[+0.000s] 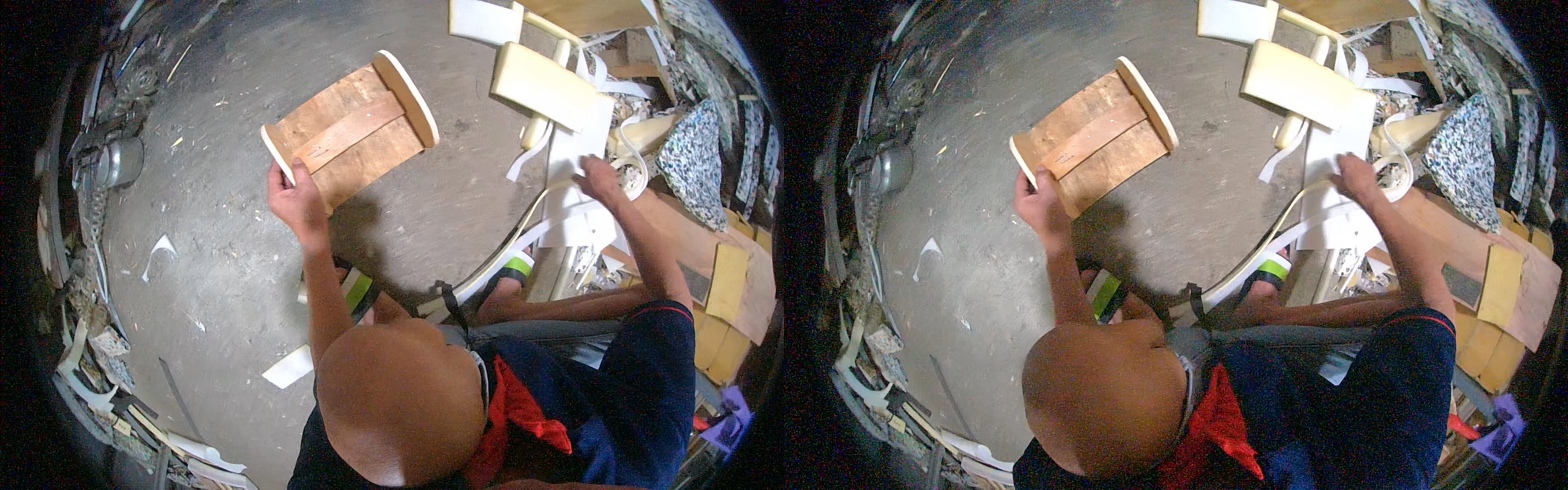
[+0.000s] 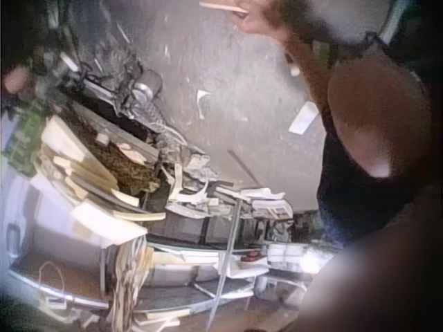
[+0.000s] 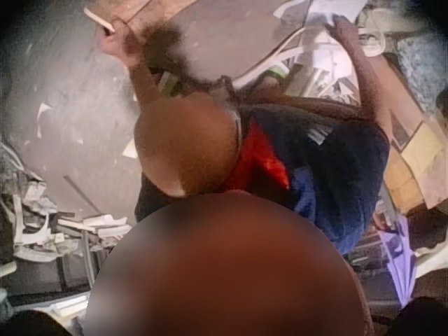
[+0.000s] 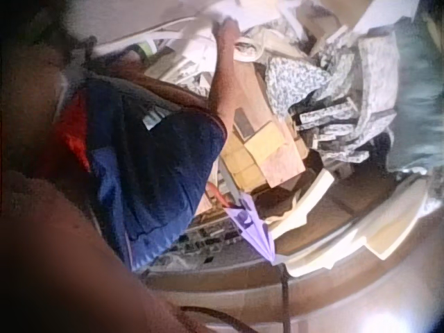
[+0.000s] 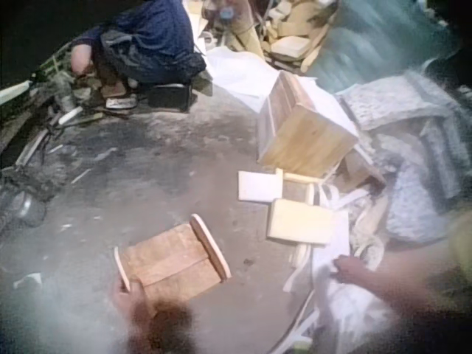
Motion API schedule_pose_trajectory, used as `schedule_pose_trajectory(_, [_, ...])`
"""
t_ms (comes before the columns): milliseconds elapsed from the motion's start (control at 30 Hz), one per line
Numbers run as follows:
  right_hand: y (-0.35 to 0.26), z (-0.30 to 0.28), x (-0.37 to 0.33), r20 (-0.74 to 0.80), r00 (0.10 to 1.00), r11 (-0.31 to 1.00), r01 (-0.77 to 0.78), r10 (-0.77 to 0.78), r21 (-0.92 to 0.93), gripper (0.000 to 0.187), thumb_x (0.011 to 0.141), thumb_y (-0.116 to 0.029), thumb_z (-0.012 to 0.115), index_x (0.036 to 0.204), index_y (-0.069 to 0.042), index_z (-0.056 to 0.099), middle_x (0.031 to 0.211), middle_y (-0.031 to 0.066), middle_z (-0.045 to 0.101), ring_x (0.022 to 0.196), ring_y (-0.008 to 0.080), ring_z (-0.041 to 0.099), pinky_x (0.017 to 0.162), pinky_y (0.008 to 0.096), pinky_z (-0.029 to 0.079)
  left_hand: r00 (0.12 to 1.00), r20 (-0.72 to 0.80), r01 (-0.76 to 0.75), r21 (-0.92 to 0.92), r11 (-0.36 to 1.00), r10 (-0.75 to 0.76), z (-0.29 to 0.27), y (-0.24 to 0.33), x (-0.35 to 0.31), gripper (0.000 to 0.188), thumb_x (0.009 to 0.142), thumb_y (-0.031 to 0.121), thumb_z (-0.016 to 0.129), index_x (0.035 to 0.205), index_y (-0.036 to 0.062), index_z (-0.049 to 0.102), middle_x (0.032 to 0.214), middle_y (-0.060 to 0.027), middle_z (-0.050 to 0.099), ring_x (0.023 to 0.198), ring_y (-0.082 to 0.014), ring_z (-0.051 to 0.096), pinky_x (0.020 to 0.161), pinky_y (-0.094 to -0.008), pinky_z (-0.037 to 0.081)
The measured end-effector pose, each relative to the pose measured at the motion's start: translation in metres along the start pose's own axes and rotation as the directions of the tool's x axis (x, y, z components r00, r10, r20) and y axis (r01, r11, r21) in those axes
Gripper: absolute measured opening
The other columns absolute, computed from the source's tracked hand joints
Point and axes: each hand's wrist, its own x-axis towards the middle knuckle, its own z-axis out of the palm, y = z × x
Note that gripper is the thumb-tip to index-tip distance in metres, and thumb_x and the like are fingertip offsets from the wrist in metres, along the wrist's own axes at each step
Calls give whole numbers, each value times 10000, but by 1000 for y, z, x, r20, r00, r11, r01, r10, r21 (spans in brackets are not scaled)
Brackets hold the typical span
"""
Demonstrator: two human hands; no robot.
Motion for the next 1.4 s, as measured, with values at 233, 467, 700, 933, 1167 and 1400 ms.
schedule_pose_trajectory(233, [-149,-37,7,57,887,867,432,-459,249,343,926,-314,662,1123,-40,597,1033,204,650,954,404,682,811,504,568,999,8,-36,133,990,35,5,3,23,339,998,159,618,1237,-80,591,1102,-162,686,953,-181,648,849,-314,518])
schedule_pose_trajectory(467, [-177,-42,12,114,896,884,391,-429,258,338,928,-312,652,1120,-43,583,1042,180,639,954,408,671,797,516,560,1000,17,-6,268,963,1,5,-1,22,398,1012,245,605,1249,-74,572,1083,-158,663,980,-210,621,877,-342,501])
schedule_pose_trajectory(700, [-172,-41,7,140,890,882,387,-433,268,363,943,-314,624,1164,-29,586,1089,197,652,1004,414,673,833,508,571,994,26,104,-48,993,-103,7,0,17,401,994,177,630,1303,-62,538,1127,-148,641,974,-186,607,870,-334,498])
schedule_pose_trajectory(933, [-162,-28,10,140,892,881,382,-431,280,348,947,-334,621,1068,-7,635,1052,210,669,969,414,686,816,506,580,994,15,111,-19,994,-111,14,10,1,391,1009,208,619,1270,-73,541,1152,-162,630,1014,-222,614,900,-351,504])
schedule_pose_trajectory(1167, [-141,-2,19,82,964,936,221,-251,275,374,910,-361,646,1006,0,666,1010,224,691,934,406,704,802,505,584,992,13,128,-22,992,-128,10,-2,12,405,1016,224,624,1278,-71,532,1193,-174,620,1052,-240,612,911,-361,510])
schedule_pose_trajectory(1400, [-35,20,31,92,982,980,-172,163,104,367,889,-372,671,1018,-30,711,1021,222,695,974,387,702,802,499,590,994,32,106,79,991,-108,5,-6,13,411,1026,228,603,1310,-50,497,1234,-188,596,1071,-259,610,910,-376,522])
